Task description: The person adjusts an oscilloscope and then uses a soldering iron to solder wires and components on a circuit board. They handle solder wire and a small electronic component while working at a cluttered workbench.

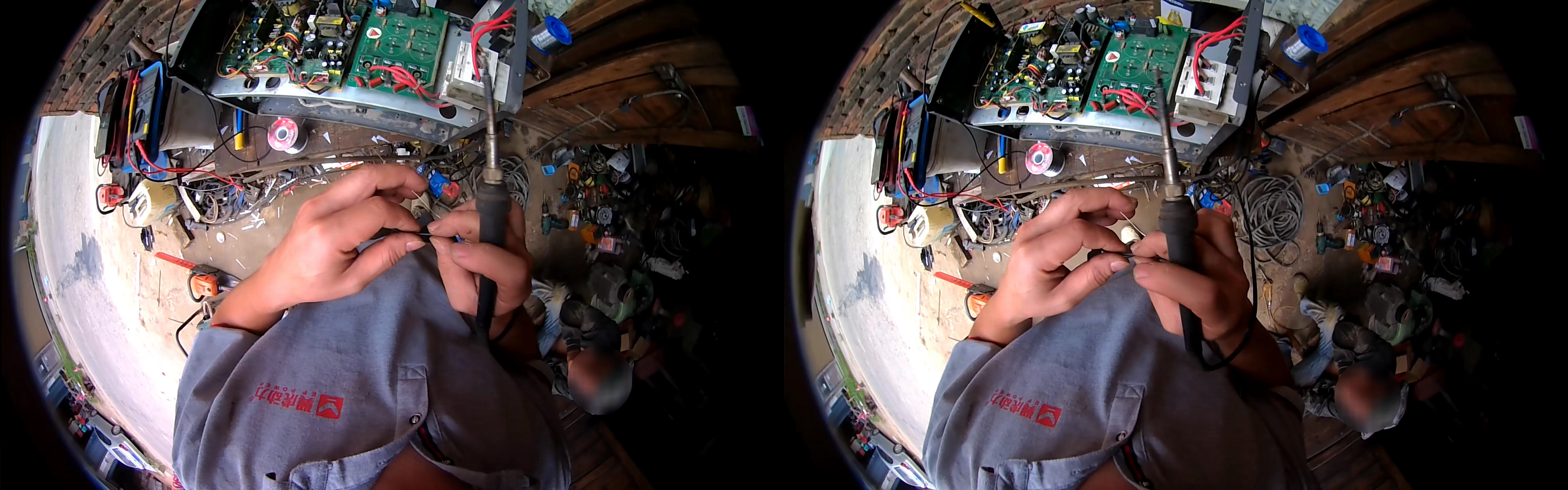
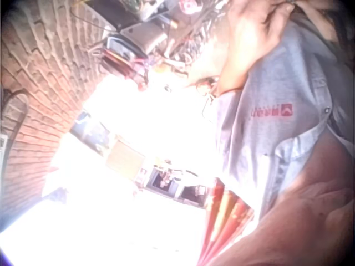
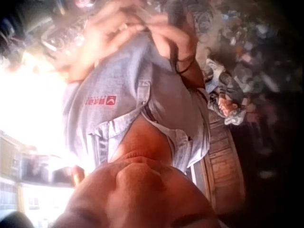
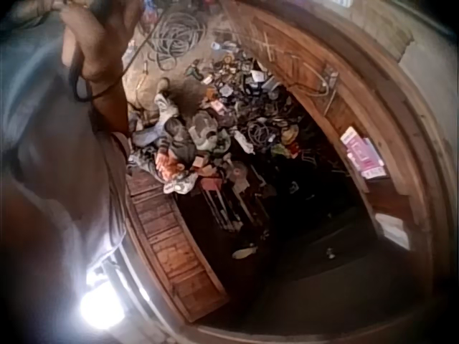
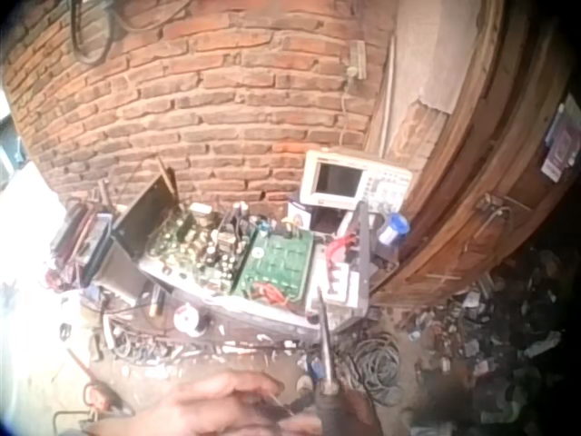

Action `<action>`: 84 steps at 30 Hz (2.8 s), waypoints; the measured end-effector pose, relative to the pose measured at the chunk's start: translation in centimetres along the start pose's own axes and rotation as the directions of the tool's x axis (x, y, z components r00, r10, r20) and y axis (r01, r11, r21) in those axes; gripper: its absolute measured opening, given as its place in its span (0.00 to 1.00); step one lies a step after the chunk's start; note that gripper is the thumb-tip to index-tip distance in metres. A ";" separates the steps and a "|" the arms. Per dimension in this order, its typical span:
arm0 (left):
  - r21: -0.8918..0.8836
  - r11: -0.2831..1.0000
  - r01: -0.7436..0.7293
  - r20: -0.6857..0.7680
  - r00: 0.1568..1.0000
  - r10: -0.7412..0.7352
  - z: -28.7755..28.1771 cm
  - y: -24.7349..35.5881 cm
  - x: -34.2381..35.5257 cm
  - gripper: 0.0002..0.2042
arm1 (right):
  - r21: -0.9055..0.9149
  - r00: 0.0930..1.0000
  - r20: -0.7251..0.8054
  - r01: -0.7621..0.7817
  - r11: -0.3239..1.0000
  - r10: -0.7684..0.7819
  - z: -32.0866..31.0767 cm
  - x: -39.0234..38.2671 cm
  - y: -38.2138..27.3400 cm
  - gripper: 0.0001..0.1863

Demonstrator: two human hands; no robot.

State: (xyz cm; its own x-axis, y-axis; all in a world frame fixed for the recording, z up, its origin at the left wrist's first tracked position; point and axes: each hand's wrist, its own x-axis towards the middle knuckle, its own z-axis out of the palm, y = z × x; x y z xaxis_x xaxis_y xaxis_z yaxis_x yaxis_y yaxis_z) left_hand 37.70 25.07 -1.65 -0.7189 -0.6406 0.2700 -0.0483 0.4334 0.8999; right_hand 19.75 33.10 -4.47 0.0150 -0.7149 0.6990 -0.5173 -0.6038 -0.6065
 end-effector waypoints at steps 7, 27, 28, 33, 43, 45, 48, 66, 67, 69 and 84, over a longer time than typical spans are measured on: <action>0.002 0.997 -0.080 -0.076 0.994 0.080 0.3 -0.7 -0.2 0.04 | -0.016 0.995 0.006 -0.102 0.995 0.102 -1.3 -0.1 -0.7 0.19; 0.151 0.979 -0.139 -0.083 0.985 0.153 0.1 -2.0 0.5 0.04 | 0.403 0.817 -0.213 -0.426 0.810 0.536 -7.0 -3.7 -2.3 0.16; 0.153 0.979 -0.132 -0.087 0.985 0.146 0.1 -2.0 0.4 0.04 | 0.396 0.824 -0.207 -0.422 0.815 0.527 -6.6 -3.5 -2.4 0.16; 0.147 0.983 -0.114 -0.091 0.988 0.128 0.2 -2.0 0.3 0.04 | 0.370 0.838 -0.201 -0.415 0.831 0.508 -5.6 -3.0 -2.5 0.16; 0.136 0.986 -0.093 -0.107 0.988 0.108 0.0 -2.2 0.0 0.04 | 0.409 0.826 -0.188 -0.426 0.807 0.531 -5.1 -2.7 -2.3 0.16; 0.137 0.986 -0.093 -0.103 0.989 0.107 -0.1 -2.3 0.0 0.04 | 0.419 0.822 -0.188 -0.427 0.801 0.537 -5.1 -2.8 -2.2 0.16; 0.131 0.986 -0.099 -0.103 0.988 0.113 -0.1 -2.3 0.1 0.03 | 0.422 0.810 -0.181 -0.448 0.788 0.558 -4.9 -2.9 -2.3 0.16; 0.132 0.986 -0.101 -0.106 0.988 0.115 -0.3 -2.4 0.2 0.03 | 0.440 0.794 -0.192 -0.456 0.774 0.577 -4.6 -2.9 -1.9 0.16; 0.130 0.987 -0.097 -0.104 0.988 0.110 -0.3 -2.4 0.2 0.03 | 0.440 0.792 -0.191 -0.459 0.772 0.580 -4.6 -2.8 -1.9 0.16; 0.128 0.988 -0.088 -0.099 0.990 0.101 -0.3 -2.3 0.3 0.04 | 0.442 0.788 -0.190 -0.464 0.768 0.585 -4.6 -2.8 -2.0 0.16; 0.135 0.987 -0.086 -0.107 0.989 0.101 -0.3 -2.4 0.5 0.03 | 0.435 0.797 -0.161 -0.472 0.766 0.582 -4.9 -2.4 -1.9 0.15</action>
State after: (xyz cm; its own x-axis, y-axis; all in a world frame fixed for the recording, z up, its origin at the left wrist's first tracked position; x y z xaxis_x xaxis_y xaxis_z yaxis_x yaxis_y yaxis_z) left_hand 37.64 23.55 -3.60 -0.6421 -0.6573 0.3946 -0.0791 0.5687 0.8187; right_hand 16.51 37.67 -3.14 -0.4273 -0.8645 0.2647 -0.0310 -0.2786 -0.9599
